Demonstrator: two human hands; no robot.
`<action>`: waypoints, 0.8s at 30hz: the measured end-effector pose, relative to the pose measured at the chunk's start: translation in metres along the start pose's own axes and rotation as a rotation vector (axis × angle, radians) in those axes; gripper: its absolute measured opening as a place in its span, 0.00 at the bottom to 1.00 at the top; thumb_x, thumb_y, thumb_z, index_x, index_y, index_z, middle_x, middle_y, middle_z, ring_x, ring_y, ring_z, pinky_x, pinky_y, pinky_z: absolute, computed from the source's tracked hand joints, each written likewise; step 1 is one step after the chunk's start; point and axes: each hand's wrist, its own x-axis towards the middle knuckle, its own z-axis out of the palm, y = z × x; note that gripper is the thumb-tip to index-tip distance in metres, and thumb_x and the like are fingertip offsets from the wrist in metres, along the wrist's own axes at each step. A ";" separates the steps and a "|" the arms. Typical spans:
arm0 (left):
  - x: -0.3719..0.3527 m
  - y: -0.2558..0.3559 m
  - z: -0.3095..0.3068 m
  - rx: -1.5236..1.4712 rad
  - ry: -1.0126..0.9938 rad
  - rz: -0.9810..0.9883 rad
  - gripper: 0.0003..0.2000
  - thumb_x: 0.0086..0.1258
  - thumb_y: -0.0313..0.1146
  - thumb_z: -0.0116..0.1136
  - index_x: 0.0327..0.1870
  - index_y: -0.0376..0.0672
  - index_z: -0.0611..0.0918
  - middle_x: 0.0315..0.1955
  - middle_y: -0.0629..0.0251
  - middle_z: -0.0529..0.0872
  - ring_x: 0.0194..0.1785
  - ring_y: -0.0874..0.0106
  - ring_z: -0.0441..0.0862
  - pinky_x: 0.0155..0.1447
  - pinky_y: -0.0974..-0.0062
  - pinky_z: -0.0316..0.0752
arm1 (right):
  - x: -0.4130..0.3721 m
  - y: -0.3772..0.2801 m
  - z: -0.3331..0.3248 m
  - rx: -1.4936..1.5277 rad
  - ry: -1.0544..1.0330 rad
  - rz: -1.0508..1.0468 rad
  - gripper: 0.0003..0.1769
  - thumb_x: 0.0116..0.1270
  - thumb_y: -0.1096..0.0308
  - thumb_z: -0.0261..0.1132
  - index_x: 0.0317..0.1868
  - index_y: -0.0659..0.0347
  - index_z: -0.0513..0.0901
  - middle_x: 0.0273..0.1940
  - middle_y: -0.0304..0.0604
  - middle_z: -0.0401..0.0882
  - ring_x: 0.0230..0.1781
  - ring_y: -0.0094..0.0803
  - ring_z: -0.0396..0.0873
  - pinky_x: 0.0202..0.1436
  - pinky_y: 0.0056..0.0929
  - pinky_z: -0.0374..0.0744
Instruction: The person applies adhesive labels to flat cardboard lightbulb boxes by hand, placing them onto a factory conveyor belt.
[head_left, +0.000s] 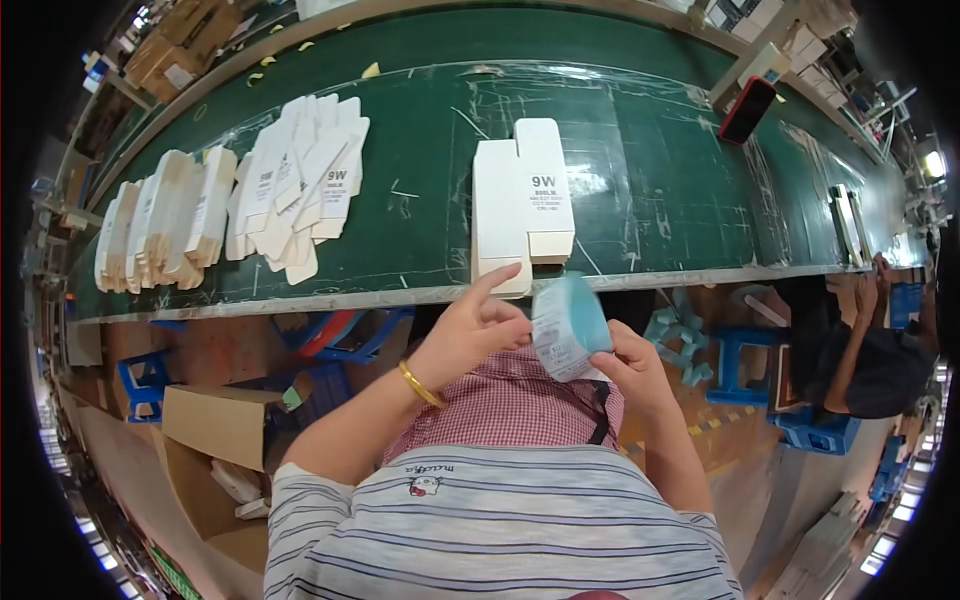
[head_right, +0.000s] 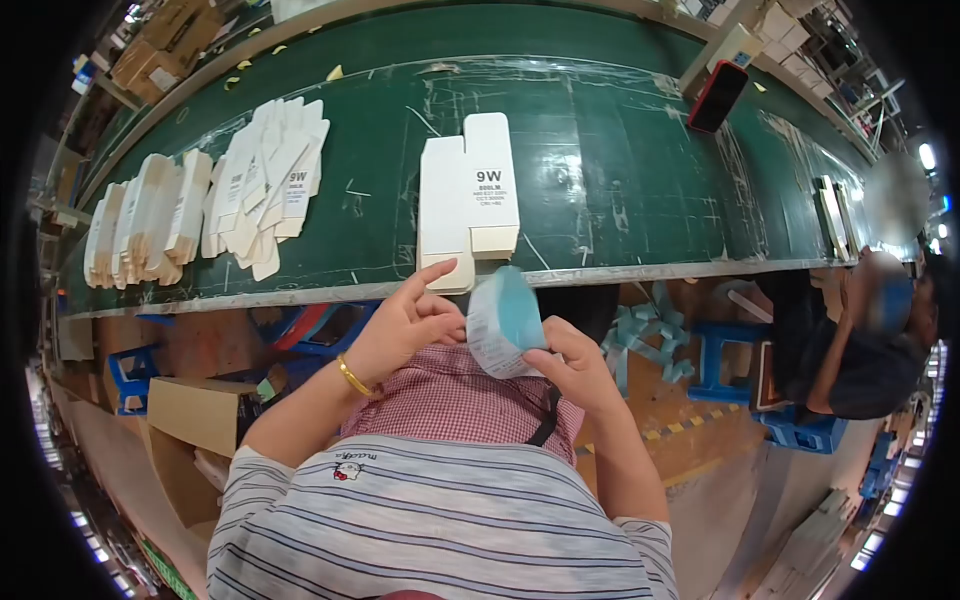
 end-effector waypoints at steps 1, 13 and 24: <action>0.004 0.001 0.013 -0.130 0.003 -0.008 0.33 0.73 0.27 0.59 0.77 0.44 0.60 0.42 0.65 0.83 0.46 0.75 0.82 0.55 0.75 0.78 | -0.003 -0.001 -0.002 -0.023 0.001 0.000 0.07 0.65 0.74 0.68 0.43 0.66 0.84 0.38 0.39 0.76 0.41 0.27 0.75 0.45 0.25 0.73; 0.006 0.001 0.043 0.315 0.018 0.199 0.31 0.67 0.19 0.63 0.72 0.41 0.69 0.56 0.61 0.82 0.52 0.77 0.82 0.56 0.78 0.80 | 0.002 -0.035 -0.006 -0.408 0.255 -0.212 0.30 0.59 0.71 0.71 0.63 0.62 0.76 0.62 0.50 0.74 0.64 0.44 0.72 0.68 0.39 0.69; 0.003 0.013 0.041 0.765 0.062 0.480 0.27 0.61 0.31 0.71 0.64 0.47 0.79 0.48 0.60 0.83 0.46 0.65 0.83 0.49 0.72 0.78 | 0.022 -0.056 0.001 -0.351 0.205 -0.189 0.10 0.58 0.79 0.71 0.41 0.63 0.87 0.34 0.42 0.82 0.37 0.31 0.80 0.39 0.28 0.76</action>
